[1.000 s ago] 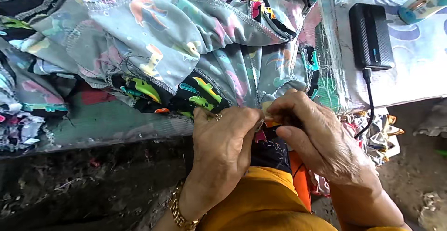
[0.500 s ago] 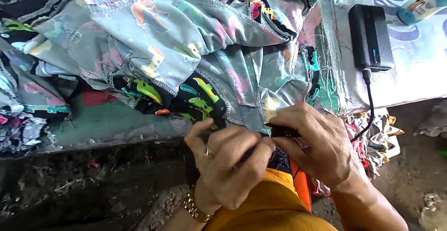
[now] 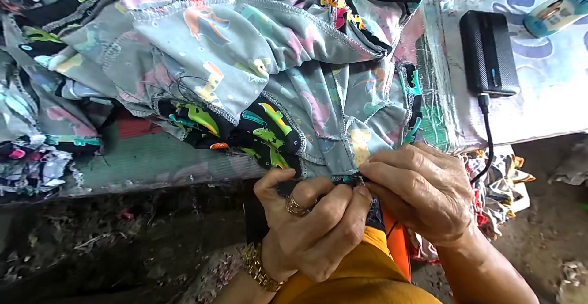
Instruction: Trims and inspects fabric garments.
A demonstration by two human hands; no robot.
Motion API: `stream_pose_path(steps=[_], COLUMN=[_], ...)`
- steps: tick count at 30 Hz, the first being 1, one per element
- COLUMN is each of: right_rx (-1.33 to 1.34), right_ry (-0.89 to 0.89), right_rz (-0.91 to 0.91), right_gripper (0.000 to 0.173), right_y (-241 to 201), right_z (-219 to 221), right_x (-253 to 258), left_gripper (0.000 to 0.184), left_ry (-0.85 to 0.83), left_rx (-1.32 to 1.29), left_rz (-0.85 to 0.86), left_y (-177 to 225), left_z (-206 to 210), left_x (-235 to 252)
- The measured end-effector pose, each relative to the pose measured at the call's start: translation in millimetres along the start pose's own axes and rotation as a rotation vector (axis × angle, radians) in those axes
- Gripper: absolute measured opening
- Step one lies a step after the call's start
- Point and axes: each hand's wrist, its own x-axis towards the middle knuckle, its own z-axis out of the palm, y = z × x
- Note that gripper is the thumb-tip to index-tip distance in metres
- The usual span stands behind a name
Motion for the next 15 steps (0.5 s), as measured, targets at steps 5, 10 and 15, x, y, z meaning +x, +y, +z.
stream_pose_path(steps=[5,10,15], right_rx=[0.003,0.007,0.003], right_ry=[0.012,0.000,-0.061], right_rz=[-0.014,-0.004,0.014], right_gripper=[0.010,0.010,0.015], right_y=[0.9,2.0,3.7], right_z=[1.9,4.8,-3.7], right_x=[0.3,0.6,-0.5], left_gripper=[0.011,0.011,0.011], left_ry=[0.006,-0.001,-0.013], left_rx=[-0.010,-0.018,-0.008], left_rz=[0.002,0.001,0.009], left_y=[0.1,1.8,1.5], left_z=[-0.1,-0.6,-4.4], left_x=[0.2,0.3,-1.5])
